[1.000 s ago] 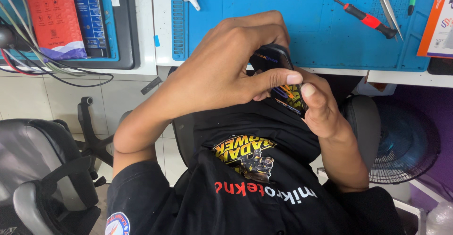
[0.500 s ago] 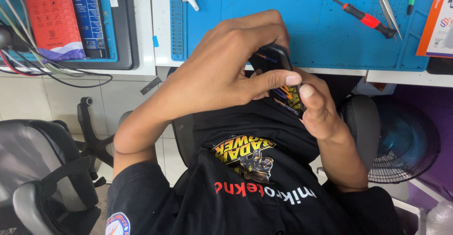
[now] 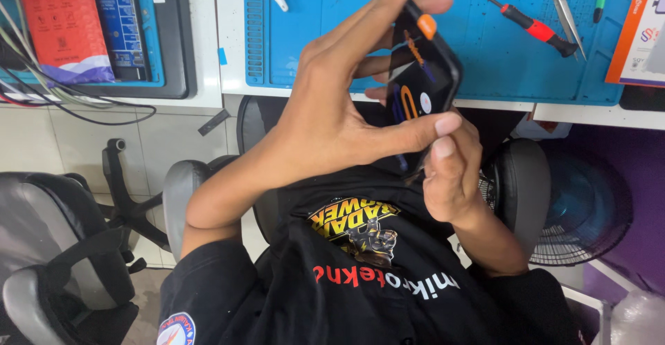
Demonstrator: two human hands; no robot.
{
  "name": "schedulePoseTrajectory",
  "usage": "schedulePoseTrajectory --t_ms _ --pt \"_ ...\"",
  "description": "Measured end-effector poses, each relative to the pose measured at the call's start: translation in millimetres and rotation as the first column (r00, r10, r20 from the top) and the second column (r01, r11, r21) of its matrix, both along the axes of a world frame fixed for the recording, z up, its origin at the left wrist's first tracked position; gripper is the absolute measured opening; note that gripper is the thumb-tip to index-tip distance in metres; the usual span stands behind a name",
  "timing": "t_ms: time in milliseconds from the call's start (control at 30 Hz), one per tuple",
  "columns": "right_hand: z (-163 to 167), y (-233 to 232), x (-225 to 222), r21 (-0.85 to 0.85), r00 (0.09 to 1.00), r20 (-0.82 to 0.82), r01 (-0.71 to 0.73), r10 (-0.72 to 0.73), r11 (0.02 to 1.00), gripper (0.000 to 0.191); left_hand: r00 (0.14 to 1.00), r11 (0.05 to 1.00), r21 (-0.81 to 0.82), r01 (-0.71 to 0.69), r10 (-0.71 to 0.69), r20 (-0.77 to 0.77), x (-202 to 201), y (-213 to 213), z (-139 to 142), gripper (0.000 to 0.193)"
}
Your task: The person works on a disassembled smartphone at a repair bench, pressing and prying the battery inside the phone frame by hand, then fitting the battery and pressing the frame together. They then power the phone on and hold it while the screen boots, checking the display.
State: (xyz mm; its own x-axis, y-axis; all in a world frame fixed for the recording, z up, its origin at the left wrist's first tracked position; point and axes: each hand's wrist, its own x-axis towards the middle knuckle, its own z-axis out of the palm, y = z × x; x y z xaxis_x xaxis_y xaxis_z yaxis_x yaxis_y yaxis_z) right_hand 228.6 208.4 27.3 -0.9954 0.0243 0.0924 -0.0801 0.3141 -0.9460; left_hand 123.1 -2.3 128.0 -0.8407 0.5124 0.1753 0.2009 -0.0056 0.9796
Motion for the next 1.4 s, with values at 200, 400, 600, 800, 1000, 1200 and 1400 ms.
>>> schedulePoseTrajectory --t_ms 200,400,600,800,1000,1200,1400 --pt "17 9 -2 0.062 0.976 -0.104 -0.184 0.190 0.981 0.036 0.992 0.999 -0.023 0.038 -0.040 -0.119 -7 -7 -1 0.093" --pt "28 5 1 0.114 0.968 -0.115 -0.212 0.225 0.971 0.031 0.990 0.997 -0.029 0.066 -0.069 -0.122 -9 -14 1 0.095" --pt "15 -3 14 0.621 0.739 -0.574 0.112 0.353 0.776 0.045 0.996 0.999 -0.021 0.048 -0.050 -0.068 -6 -14 5 0.095" --pt "10 -7 17 0.686 0.709 -0.601 0.220 0.370 0.693 0.053 0.994 0.999 -0.023 0.028 -0.030 -0.103 -4 -15 4 0.095" --pt "10 -14 19 0.696 0.694 -0.636 0.326 0.337 0.640 0.050 0.993 1.000 -0.012 0.012 -0.013 -0.120 0 -14 4 0.095" --pt "11 -13 19 0.698 0.698 -0.634 0.332 0.332 0.635 0.048 0.991 1.000 -0.020 -0.012 0.009 -0.135 1 -12 5 0.096" --pt "11 -13 19 0.683 0.703 -0.631 0.303 0.328 0.664 0.050 0.993 1.000 -0.014 -0.019 0.017 -0.114 3 -12 7 0.096"
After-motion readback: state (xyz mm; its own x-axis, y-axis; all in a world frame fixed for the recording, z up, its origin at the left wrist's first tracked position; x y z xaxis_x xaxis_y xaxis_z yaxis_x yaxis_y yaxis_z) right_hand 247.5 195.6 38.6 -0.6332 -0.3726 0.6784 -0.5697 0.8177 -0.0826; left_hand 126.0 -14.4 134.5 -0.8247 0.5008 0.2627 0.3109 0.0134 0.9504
